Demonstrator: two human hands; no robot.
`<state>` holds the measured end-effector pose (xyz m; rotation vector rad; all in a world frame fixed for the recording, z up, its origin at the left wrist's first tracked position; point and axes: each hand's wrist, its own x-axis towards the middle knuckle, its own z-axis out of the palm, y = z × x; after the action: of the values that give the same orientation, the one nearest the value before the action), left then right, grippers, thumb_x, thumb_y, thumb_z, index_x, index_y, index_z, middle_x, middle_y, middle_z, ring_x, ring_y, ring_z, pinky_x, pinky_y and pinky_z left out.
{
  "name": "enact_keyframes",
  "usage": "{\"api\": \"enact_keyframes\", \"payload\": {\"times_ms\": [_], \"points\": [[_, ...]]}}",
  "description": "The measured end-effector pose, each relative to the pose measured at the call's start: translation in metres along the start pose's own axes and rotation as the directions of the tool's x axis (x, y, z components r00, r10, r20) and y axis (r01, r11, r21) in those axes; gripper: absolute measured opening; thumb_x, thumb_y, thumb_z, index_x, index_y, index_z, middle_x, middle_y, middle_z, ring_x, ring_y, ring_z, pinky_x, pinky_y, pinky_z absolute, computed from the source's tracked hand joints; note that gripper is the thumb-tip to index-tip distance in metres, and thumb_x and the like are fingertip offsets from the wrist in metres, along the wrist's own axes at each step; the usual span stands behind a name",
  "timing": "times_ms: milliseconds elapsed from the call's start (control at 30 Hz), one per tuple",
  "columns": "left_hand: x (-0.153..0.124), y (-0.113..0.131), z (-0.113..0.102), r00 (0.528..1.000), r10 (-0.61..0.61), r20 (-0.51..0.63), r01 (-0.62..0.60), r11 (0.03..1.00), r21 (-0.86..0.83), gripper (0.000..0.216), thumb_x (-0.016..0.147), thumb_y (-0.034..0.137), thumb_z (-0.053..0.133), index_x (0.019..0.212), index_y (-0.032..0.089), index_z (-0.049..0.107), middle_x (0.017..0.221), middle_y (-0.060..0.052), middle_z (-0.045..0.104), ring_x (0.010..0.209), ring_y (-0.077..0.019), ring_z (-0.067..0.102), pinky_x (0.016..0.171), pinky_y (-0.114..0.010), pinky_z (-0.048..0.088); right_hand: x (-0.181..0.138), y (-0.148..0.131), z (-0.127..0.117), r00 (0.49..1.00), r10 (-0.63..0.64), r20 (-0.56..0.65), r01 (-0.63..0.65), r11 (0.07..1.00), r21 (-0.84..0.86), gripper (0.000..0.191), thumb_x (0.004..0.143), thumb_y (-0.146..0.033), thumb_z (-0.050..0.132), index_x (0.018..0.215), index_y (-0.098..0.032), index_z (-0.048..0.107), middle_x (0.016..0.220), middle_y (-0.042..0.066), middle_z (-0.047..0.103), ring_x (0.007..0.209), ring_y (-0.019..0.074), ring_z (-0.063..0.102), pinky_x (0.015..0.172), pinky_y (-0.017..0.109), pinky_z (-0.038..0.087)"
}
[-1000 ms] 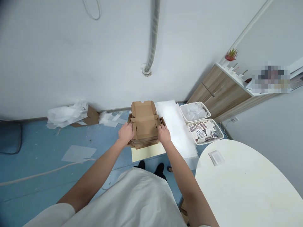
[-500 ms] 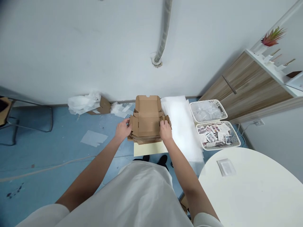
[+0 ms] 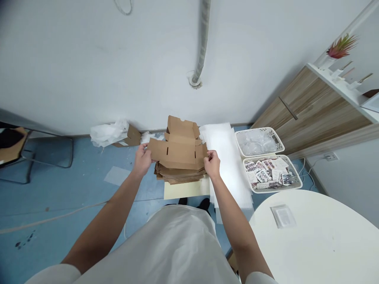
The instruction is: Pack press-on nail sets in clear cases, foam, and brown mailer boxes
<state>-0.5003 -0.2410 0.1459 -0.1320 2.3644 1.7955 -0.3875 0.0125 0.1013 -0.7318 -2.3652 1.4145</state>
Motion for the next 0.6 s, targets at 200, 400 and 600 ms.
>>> {"api": "enact_keyframes", "payload": {"times_ms": [200,400,600], "points": [[-0.001,0.004,-0.009,0.992,-0.083,0.095,0.096,0.986,-0.139,0.036,0.076,0.022,0.045,0.111,0.02,0.04,0.089,-0.006,0.062,0.073,-0.0142,0.063,0.059,-0.028,0.054,0.004,0.0,0.003,0.999,0.0,0.05,0.003,0.998,-0.063,0.04,0.073,-0.03,0.047,0.111,-0.02,0.041,0.109,0.009,0.057,0.073,0.0149,0.057,0.064,0.029,0.046],[-0.001,0.001,-0.014,0.981,-0.09,0.17,0.103,0.992,-0.07,0.04,0.073,0.023,0.049,0.112,0.021,0.042,0.104,-0.008,0.059,0.082,-0.0166,0.062,0.059,-0.026,0.054,-0.002,-0.013,0.019,0.987,-0.101,0.123,0.15,0.85,-0.504,0.035,0.074,-0.017,0.042,0.109,-0.015,0.05,0.099,0.012,0.058,0.09,0.024,0.055,0.076,0.036,0.043],[0.005,-0.005,-0.015,0.956,-0.064,0.287,0.095,0.991,-0.095,0.04,0.077,0.029,0.044,0.117,0.025,0.045,0.108,-0.007,0.059,0.085,-0.0168,0.061,0.062,-0.028,0.054,-0.01,-0.023,0.042,0.98,-0.132,0.148,0.195,0.773,-0.604,0.04,0.078,-0.029,0.046,0.114,-0.011,0.046,0.103,0.017,0.053,0.094,0.0286,0.052,0.078,0.039,0.041]]}}
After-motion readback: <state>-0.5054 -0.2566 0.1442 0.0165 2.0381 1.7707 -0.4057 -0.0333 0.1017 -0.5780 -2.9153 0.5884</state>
